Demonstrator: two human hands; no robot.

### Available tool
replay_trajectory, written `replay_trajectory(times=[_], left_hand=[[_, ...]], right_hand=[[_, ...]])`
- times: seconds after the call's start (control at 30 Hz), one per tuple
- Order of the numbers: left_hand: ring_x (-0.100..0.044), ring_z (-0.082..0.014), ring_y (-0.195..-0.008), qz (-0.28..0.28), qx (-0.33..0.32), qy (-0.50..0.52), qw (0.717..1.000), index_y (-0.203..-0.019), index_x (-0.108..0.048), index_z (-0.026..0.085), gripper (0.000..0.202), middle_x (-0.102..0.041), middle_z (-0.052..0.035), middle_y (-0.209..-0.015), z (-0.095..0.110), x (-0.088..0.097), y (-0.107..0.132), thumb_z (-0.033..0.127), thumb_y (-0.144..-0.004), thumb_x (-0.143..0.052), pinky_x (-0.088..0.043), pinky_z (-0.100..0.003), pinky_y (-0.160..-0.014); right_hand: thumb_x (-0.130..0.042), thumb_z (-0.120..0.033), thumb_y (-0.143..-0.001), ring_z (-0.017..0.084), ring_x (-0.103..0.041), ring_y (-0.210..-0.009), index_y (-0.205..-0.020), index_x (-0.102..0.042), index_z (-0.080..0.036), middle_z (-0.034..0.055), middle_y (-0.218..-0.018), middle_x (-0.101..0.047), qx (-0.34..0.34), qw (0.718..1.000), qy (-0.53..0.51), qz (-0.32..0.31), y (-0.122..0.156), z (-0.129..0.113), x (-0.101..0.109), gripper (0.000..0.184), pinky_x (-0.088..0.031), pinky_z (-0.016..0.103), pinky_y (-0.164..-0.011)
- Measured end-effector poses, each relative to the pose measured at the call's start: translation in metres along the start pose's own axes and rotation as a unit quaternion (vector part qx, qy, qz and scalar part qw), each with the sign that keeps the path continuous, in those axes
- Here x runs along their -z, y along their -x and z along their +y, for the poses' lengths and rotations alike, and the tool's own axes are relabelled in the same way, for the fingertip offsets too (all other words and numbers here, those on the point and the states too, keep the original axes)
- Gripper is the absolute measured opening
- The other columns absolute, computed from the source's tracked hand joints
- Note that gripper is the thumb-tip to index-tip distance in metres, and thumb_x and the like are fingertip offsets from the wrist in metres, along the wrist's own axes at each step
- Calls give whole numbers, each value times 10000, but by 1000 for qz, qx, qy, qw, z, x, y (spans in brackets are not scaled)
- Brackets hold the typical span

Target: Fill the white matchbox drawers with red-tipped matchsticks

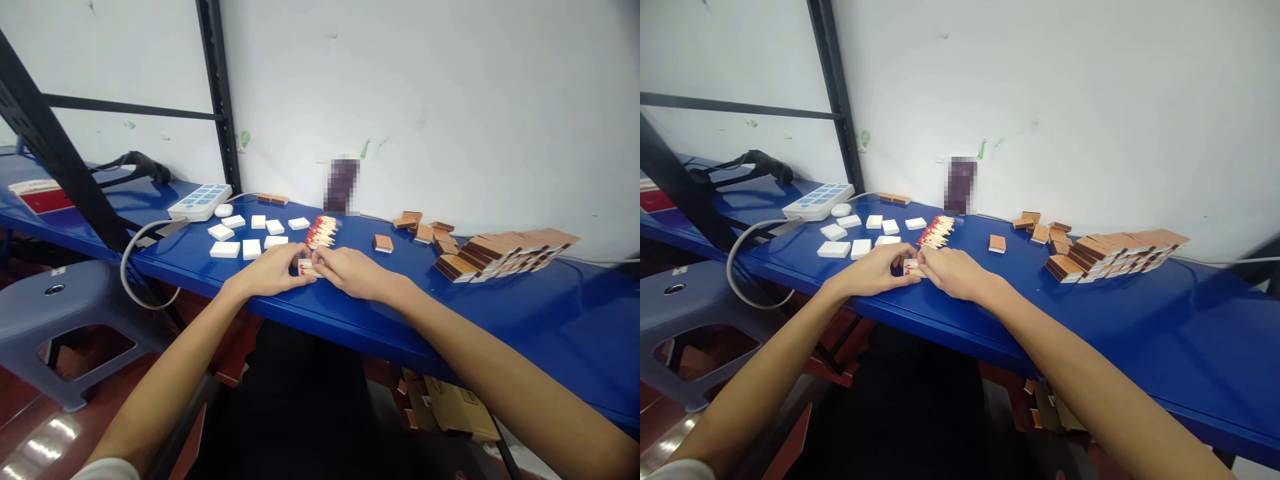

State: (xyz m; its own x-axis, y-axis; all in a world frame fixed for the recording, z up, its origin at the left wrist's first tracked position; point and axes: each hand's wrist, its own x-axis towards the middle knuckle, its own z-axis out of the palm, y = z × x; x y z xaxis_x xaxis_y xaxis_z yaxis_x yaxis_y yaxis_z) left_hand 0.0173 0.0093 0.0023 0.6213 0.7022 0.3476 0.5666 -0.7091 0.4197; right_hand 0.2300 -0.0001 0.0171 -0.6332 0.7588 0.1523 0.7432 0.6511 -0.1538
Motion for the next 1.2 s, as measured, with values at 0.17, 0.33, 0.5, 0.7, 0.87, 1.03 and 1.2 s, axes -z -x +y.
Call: replay_trajectory(times=[0.17,0.33,0.5,0.7,0.87,1.03,1.2], left_hand=[[-582,-205,-810,7,-8,-11,1000,-1067,-609,194,329,-638,-33,-906,0,-1,0,442,-856,-656,-429,-319,-726],[-573,-203,-810,10,-11,-8,1000,-1078,-607,195,338,-622,-30,-900,1,0,1,454,-865,-647,-425,-320,-722],[-562,-198,-773,1,-3,-3,1000,-1078,-607,199,345,-608,-21,-865,1,0,0,464,-862,-649,-419,-316,-697],[-573,-244,-1009,7,-15,-12,1000,-1107,-624,207,341,-606,-61,-1059,0,0,1,450,-870,-657,-451,-368,-881],[-593,-238,-1034,26,-34,13,999,-1190,-590,213,350,-651,-67,-1177,1,0,2,344,-876,-673,-457,-368,-896],[-603,-206,-909,16,-48,28,998,-1190,-588,222,314,-664,-53,-1118,2,0,2,330,-902,-651,-463,-335,-814],[-592,-210,-953,0,-56,2,998,-1123,-663,221,241,-643,-54,-1050,-2,0,2,361,-933,-613,-447,-339,-842]], right_hand=[[-465,-315,-992,165,-546,-718,-961,-564,-199,41,-854,-654,1,999,-31,16,-3,5,-2,156,-321,276,-656],[-503,-257,-940,151,-507,-682,-976,-579,-197,14,-788,-614,8,997,-77,31,-1,0,-2,103,-309,268,-633],[-484,-202,-908,145,-485,-642,-982,-589,-198,-14,-712,-583,6,990,-97,99,-3,2,-2,128,-300,271,-626],[-459,-185,-937,174,-537,-699,-1047,-625,-190,40,-833,-657,-70,988,-17,139,-10,29,-11,200,-307,289,-629],[-497,-263,-971,198,-594,-815,-1048,-659,-195,63,-910,-688,-97,991,16,92,-15,35,-16,192,-347,295,-683],[-486,-306,-991,218,-617,-836,-1031,-645,-212,61,-903,-701,-133,986,30,98,-22,31,-16,189,-317,291,-630],[-461,-318,-1004,207,-613,-812,-1009,-637,-214,63,-908,-702,-131,988,22,85,-24,33,-16,205,-318,287,-640]])
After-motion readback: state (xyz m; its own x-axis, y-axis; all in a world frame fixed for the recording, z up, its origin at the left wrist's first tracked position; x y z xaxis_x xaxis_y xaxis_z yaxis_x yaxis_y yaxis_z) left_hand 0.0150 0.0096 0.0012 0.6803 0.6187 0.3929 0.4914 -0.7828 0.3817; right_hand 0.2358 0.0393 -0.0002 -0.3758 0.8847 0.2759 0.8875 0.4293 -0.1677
